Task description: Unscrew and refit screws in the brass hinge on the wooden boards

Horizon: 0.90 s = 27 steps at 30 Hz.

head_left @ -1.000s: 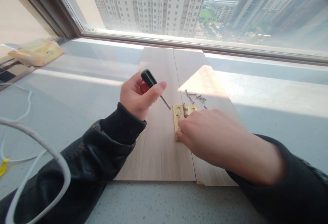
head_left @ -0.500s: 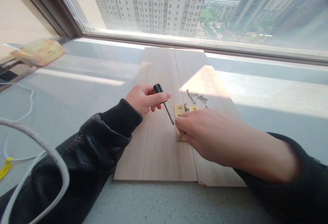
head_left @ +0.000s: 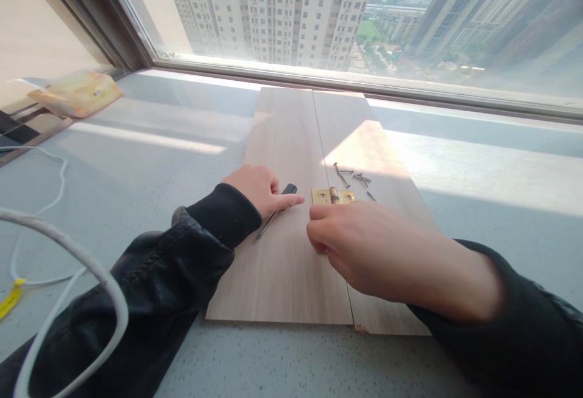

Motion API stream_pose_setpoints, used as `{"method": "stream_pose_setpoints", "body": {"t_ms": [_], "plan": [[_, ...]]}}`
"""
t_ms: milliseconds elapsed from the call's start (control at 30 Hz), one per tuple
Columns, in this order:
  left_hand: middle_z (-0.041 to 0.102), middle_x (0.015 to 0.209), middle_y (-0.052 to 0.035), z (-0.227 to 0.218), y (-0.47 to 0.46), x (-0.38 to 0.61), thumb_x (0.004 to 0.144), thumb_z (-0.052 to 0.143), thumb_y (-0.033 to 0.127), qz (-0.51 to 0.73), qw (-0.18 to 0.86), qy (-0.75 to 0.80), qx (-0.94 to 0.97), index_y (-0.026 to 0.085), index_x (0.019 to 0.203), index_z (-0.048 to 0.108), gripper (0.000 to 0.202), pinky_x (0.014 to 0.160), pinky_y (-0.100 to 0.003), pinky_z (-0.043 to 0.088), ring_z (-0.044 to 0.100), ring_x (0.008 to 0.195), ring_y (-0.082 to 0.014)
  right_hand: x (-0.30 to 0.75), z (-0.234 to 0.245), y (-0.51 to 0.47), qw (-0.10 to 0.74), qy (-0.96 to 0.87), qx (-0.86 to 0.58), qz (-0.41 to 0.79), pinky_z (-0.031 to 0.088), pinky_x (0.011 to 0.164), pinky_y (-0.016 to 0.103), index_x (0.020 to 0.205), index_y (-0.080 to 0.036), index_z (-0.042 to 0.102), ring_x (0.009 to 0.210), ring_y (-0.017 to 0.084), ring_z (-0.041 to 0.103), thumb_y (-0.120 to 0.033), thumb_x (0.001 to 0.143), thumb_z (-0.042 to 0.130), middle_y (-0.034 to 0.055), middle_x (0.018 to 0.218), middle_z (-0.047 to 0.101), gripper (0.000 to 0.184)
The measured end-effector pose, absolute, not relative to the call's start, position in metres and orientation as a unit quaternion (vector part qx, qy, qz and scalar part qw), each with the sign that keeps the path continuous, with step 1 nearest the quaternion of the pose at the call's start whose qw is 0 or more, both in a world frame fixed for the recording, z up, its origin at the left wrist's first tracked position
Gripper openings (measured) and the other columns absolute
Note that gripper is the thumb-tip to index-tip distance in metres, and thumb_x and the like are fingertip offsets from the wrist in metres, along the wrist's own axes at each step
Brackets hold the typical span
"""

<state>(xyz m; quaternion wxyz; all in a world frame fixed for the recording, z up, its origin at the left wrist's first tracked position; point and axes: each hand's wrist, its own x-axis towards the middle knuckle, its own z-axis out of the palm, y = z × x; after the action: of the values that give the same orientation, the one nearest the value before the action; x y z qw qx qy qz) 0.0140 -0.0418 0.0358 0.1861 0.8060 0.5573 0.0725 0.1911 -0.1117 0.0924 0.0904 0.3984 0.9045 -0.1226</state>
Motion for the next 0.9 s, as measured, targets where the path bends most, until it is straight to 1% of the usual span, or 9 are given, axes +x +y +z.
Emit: {"method": "stream_pose_setpoints", "body": {"t_ms": [100, 200, 333, 433, 500, 600, 767, 900], "plan": [[0.046, 0.046, 0.0004, 0.044, -0.046, 0.016, 0.069, 0.047, 0.067, 0.057, 0.200, 0.542, 0.814, 0.017, 0.049, 0.051, 0.054, 0.046, -0.025, 0.024, 0.038, 0.046, -0.0109, 0.191, 0.092, -0.112, 0.087, 0.906, 0.394, -0.130, 0.032, 0.052, 0.025, 0.064, -0.017, 0.059, 0.058, 0.011, 0.051, -0.005, 0.070, 0.050, 0.0008, 0.073, 0.061, 0.016], [0.049, 0.052, -0.0001, 0.053, -0.051, 0.021, 0.072, 0.041, 0.069, 0.032, 0.210, 0.539, 0.815, 0.017, 0.054, 0.050, 0.056, 0.050, -0.025, 0.026, 0.040, 0.050, -0.0115, 0.191, 0.090, -0.110, 0.090, 0.897, 0.413, -0.131, 0.033, 0.055, 0.025, 0.065, -0.018, 0.060, 0.062, 0.013, 0.054, -0.008, 0.070, 0.049, 0.0021, 0.073, 0.062, 0.016], [0.049, 0.054, 0.0002, 0.056, -0.056, 0.024, 0.072, 0.043, 0.065, 0.005, 0.205, 0.543, 0.814, 0.017, 0.055, 0.044, 0.051, 0.052, -0.026, 0.027, 0.040, 0.053, -0.0123, 0.191, 0.088, -0.110, 0.112, 0.890, 0.427, -0.113, 0.029, 0.050, 0.026, 0.062, -0.017, 0.056, 0.057, 0.013, 0.051, -0.013, 0.068, 0.048, 0.0031, 0.068, 0.062, 0.011], [0.046, 0.052, 0.0010, 0.054, -0.057, 0.025, 0.073, 0.042, 0.065, 0.008, 0.200, 0.549, 0.812, 0.017, 0.054, 0.041, 0.051, 0.052, -0.026, 0.025, 0.038, 0.052, -0.0120, 0.197, 0.094, -0.109, 0.093, 0.891, 0.432, -0.103, 0.029, 0.051, 0.026, 0.061, -0.018, 0.055, 0.057, 0.013, 0.050, -0.016, 0.070, 0.048, 0.0022, 0.066, 0.061, 0.011], [0.043, 0.050, 0.0016, 0.054, -0.057, 0.025, 0.074, 0.041, 0.064, 0.018, 0.196, 0.549, 0.812, 0.017, 0.052, 0.039, 0.051, 0.051, -0.026, 0.024, 0.036, 0.051, -0.0116, 0.205, 0.102, -0.106, 0.080, 0.881, 0.458, -0.091, 0.030, 0.052, 0.026, 0.059, -0.019, 0.054, 0.056, 0.012, 0.049, -0.021, 0.074, 0.047, 0.0013, 0.062, 0.059, 0.017], [0.037, 0.047, 0.0025, 0.054, -0.058, 0.024, 0.075, 0.043, 0.060, 0.038, 0.190, 0.550, 0.813, 0.017, 0.050, 0.035, 0.051, 0.050, -0.026, 0.023, 0.032, 0.049, -0.0105, 0.219, 0.112, -0.101, 0.087, 0.856, 0.504, -0.073, 0.029, 0.051, 0.027, 0.057, -0.021, 0.055, 0.052, 0.012, 0.046, -0.029, 0.077, 0.046, 0.0007, 0.057, 0.056, 0.024], [0.026, 0.042, 0.0040, 0.041, -0.081, 0.017, 0.077, 0.044, 0.056, 0.111, 0.197, 0.560, 0.797, 0.016, 0.046, 0.026, 0.054, 0.047, -0.025, 0.020, 0.024, 0.044, -0.0084, 0.228, 0.115, -0.097, 0.115, 0.843, 0.518, -0.088, 0.026, 0.048, 0.026, 0.055, -0.023, 0.058, 0.048, 0.012, 0.043, -0.034, 0.072, 0.053, -0.0004, 0.053, 0.055, 0.021], [0.019, 0.042, 0.0049, 0.032, -0.135, 0.012, 0.081, 0.046, 0.041, 0.195, 0.183, 0.532, 0.803, 0.015, 0.046, 0.025, 0.049, 0.045, -0.025, 0.017, 0.019, 0.042, -0.0070, 0.228, 0.110, -0.096, 0.107, 0.837, 0.531, -0.080, 0.026, 0.048, 0.026, 0.060, -0.025, 0.061, 0.049, 0.012, 0.042, -0.036, 0.071, 0.055, -0.0009, 0.057, 0.057, 0.016]]}}
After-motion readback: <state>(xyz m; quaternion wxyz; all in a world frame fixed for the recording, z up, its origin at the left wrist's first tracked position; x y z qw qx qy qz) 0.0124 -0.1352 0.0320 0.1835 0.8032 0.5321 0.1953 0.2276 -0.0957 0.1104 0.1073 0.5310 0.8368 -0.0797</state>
